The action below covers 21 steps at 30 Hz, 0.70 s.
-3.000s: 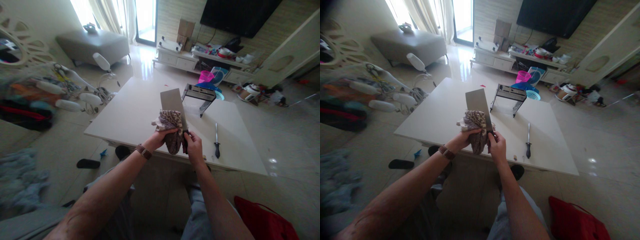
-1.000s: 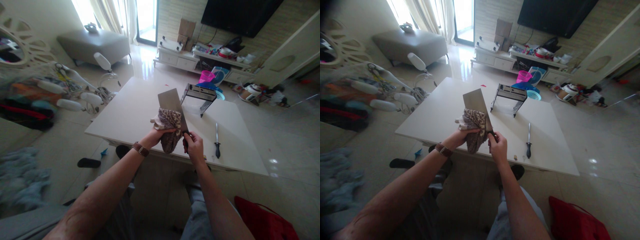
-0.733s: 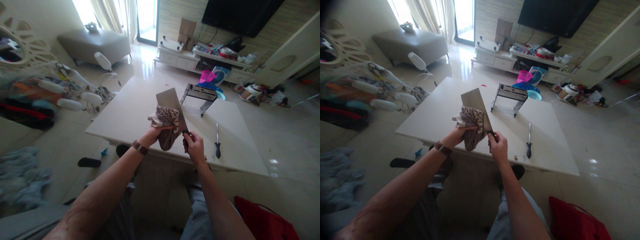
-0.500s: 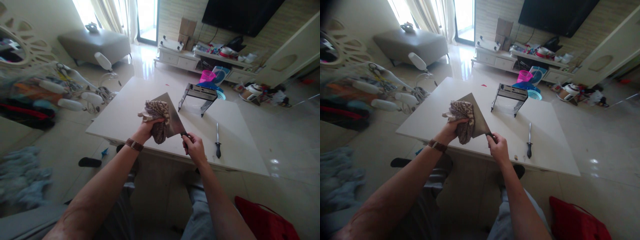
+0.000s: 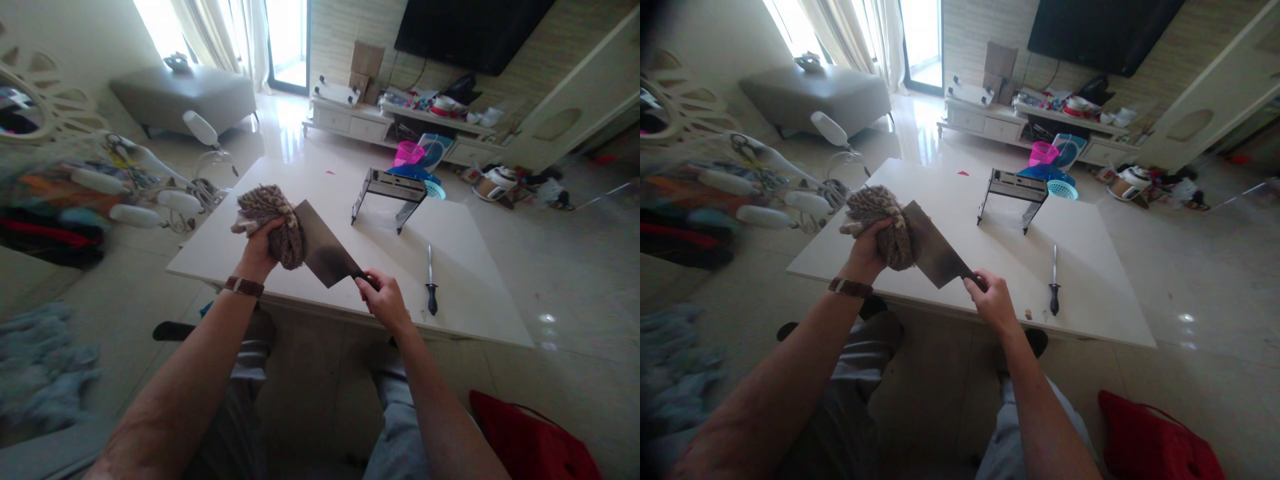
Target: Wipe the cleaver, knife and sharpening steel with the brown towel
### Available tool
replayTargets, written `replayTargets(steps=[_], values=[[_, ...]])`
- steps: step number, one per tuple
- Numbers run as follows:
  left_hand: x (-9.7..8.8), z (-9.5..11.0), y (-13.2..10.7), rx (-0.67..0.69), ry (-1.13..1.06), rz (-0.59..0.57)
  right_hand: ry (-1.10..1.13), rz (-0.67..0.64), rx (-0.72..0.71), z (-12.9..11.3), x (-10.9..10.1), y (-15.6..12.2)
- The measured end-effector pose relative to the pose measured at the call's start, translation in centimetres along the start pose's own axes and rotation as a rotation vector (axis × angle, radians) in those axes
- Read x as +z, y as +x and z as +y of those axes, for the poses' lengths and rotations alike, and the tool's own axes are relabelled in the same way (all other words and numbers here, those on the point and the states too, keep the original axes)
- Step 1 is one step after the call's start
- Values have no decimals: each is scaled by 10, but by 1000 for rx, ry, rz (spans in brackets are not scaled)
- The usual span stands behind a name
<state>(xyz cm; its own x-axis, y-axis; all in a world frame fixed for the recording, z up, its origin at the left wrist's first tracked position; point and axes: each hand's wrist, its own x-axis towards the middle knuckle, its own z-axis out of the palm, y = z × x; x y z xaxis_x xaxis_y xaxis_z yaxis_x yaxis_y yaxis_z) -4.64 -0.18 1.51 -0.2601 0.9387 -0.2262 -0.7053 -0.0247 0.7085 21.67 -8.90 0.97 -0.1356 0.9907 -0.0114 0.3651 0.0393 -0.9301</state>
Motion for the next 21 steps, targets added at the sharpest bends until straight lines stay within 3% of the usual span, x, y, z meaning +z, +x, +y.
replayTargets(steps=[11,21], values=[[-1,0,-2,-91,9,-70,66,41,17,1,-2,-2],[16,-38,-29,-394,78,-243,139,165,47,-1,10,4]])
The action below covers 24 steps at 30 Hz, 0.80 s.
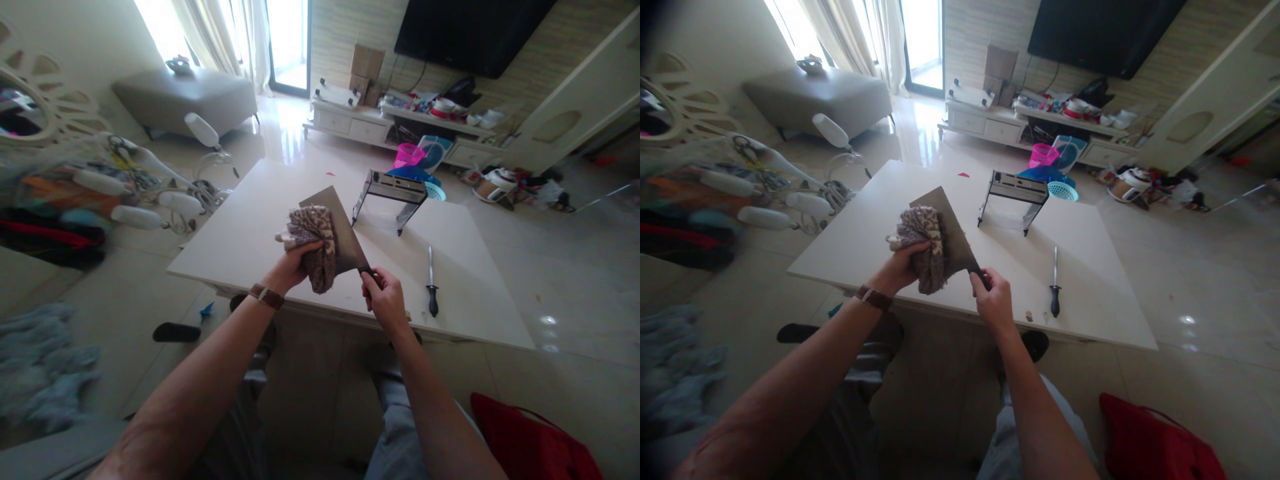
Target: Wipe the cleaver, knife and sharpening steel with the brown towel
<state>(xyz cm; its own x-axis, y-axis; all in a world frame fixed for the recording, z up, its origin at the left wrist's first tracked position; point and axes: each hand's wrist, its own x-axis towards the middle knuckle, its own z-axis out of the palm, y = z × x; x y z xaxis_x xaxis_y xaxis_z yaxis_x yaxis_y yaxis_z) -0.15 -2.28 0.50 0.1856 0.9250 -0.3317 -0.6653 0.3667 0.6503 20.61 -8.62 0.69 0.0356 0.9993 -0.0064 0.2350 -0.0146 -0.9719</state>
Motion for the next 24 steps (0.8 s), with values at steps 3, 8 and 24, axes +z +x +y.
replayTargets(steps=[3,8,24], values=[[6,-17,0,-60,31,-64,41,30,25,1,3,1],[11,-43,3,-34,80,-83,77,75,63,4,7,3],[7,-26,2,99,318,-12,112,43,73,2,3,4]])
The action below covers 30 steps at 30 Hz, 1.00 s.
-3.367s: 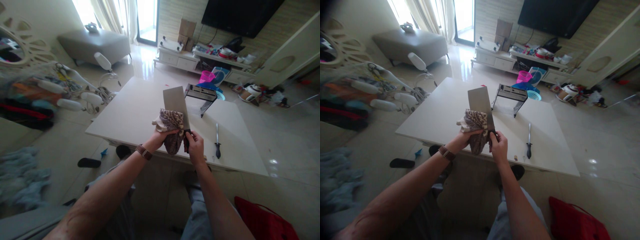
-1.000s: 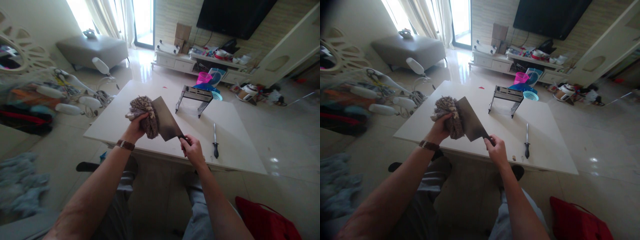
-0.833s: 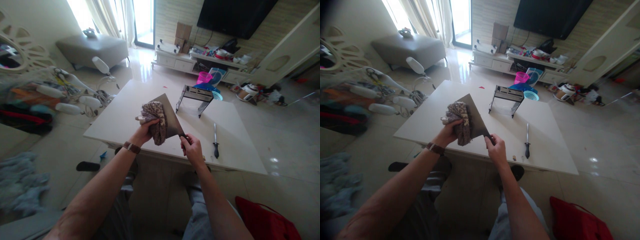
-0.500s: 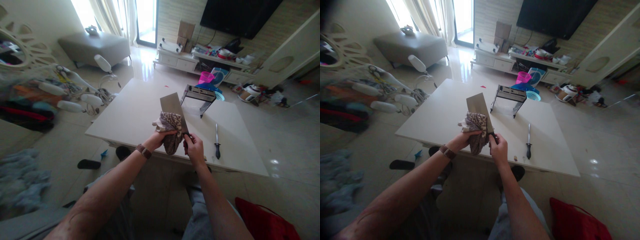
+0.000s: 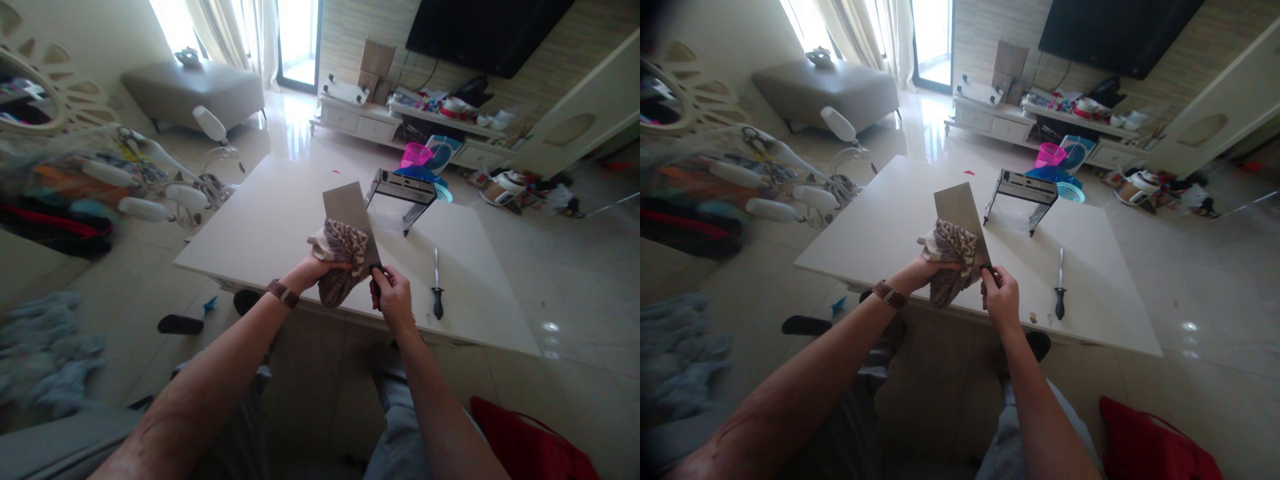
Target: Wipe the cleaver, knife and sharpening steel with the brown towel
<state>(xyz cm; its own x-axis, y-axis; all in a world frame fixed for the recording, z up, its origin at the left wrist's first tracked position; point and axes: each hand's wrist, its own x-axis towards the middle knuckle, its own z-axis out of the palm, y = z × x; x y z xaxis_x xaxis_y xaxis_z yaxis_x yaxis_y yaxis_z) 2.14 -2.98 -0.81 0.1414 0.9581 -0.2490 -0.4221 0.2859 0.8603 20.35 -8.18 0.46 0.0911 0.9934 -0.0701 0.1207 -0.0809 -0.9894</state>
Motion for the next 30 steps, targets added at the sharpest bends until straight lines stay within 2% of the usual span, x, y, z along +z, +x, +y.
replayTargets(steps=[6,14,18,24,30], values=[[-12,4,4,26,66,-50,-43,16,-27,0,-1,-1],[17,-22,1,-83,-203,6,-92,72,3,5,7,-2],[21,-26,3,-83,-195,-15,-91,69,22,4,6,-2],[8,-11,4,-33,-12,31,-13,24,47,-1,2,0],[-19,13,4,6,212,-89,-18,-15,-4,-5,-11,3]])
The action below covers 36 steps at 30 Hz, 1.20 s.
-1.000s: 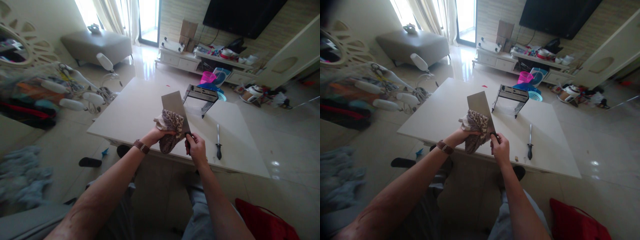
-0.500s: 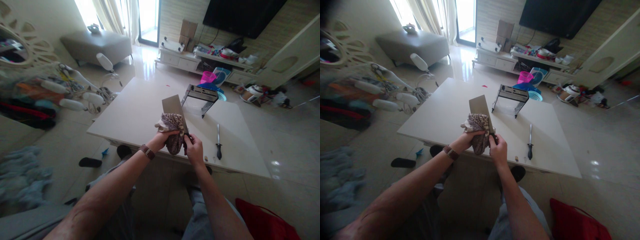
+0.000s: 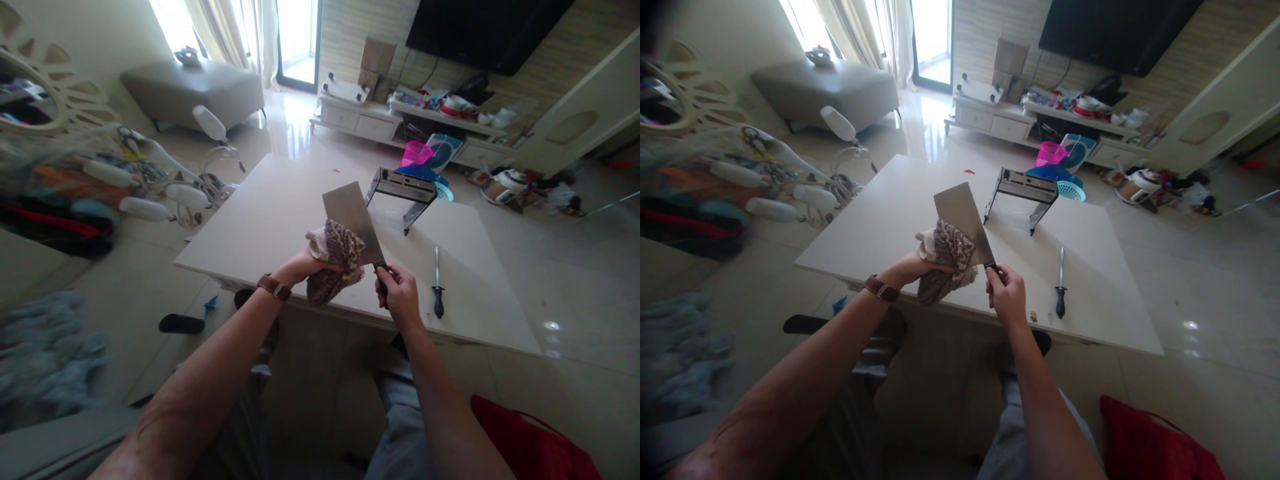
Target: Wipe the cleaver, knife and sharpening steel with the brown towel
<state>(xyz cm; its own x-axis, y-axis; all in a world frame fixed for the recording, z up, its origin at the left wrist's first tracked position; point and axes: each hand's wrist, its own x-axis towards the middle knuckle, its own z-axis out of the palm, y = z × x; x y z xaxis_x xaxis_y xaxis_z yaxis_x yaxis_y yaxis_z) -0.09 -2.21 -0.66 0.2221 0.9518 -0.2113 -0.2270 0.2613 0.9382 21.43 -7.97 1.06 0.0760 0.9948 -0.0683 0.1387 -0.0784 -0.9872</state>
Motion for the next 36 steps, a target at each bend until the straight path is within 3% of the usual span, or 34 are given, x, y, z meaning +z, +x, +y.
replayTargets(steps=[5,11,14,17,29,36], values=[[-11,1,1,-6,-105,79,-25,-7,15,0,-2,-2],[19,-11,2,-121,-334,21,14,2,45,3,11,-4],[34,-17,3,-132,-430,52,8,1,51,4,16,-2],[36,-17,6,-117,-455,100,-25,-32,56,4,15,0],[-6,9,13,0,-497,297,-180,-255,25,8,-14,5],[-20,14,11,5,-486,341,-209,-304,33,8,-25,4]])
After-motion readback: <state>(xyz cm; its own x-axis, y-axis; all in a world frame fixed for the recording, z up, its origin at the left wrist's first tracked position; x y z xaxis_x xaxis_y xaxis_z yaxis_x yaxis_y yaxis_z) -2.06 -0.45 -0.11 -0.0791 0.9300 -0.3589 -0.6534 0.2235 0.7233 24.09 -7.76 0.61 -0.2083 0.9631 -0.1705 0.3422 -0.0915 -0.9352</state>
